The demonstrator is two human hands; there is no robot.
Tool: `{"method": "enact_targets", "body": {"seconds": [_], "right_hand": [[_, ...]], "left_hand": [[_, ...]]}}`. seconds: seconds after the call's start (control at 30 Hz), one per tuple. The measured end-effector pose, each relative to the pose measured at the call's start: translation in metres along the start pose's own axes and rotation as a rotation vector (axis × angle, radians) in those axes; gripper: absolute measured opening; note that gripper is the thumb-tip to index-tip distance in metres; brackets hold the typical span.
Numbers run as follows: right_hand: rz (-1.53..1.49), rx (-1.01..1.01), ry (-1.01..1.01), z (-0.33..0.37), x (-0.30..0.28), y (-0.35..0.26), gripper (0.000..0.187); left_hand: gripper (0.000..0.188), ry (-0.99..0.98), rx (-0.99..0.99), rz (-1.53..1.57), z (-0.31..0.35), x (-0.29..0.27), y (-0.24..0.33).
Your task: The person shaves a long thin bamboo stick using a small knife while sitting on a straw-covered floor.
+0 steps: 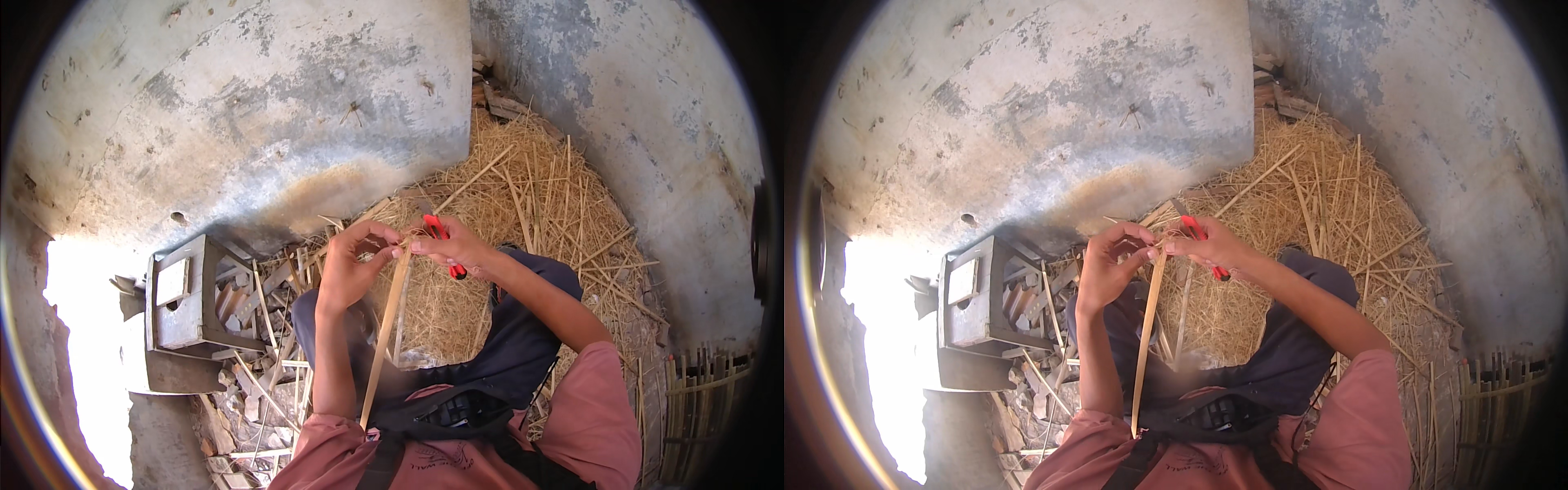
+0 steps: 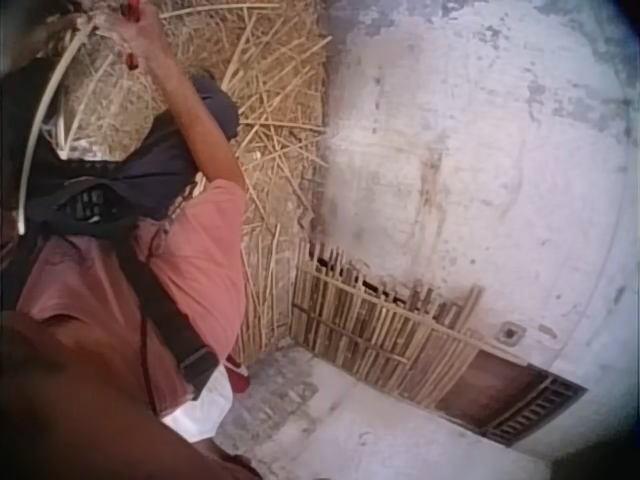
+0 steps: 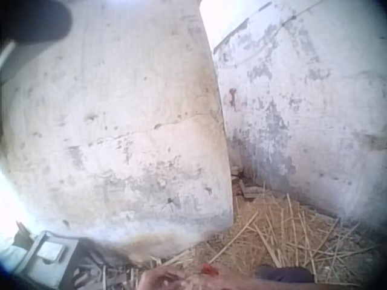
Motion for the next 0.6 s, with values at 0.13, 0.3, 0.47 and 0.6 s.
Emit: {"method": "enact_targets", "body": {"seconds": [0.13,0.3,0.47,0.6], "right_hand": [[-0.046,0.001,-0.015,0.004,0.003,-0.003,0.040],[-0.186,0.006,-0.033,-0.002,-0.004,0.006,0.030],[-0.190,-0.017,-0.052,-0.004,-0.004,0.008,0.028],[-0.226,-0.010,0.014,-0.003,-0.001,0.006,0.027]], "left_hand": [[0.019,-0.098,0.008,0.106,0.001,0.000,0.003],[0.018,-0.175,0.043,0.221,-0.005,-0.006,0.001],[0.011,-0.131,-0.041,0.169,-0.007,0.002,-0.006],[0.005,-0.117,0.037,0.217,-0.006,0.007,-0.013]]}}
Point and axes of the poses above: each hand's wrist, its own z-axis away from the middle knuckle, its own x-axis out of the palm, y = z × x, the point moved 1 cm from there along -z, towards the middle knuckle
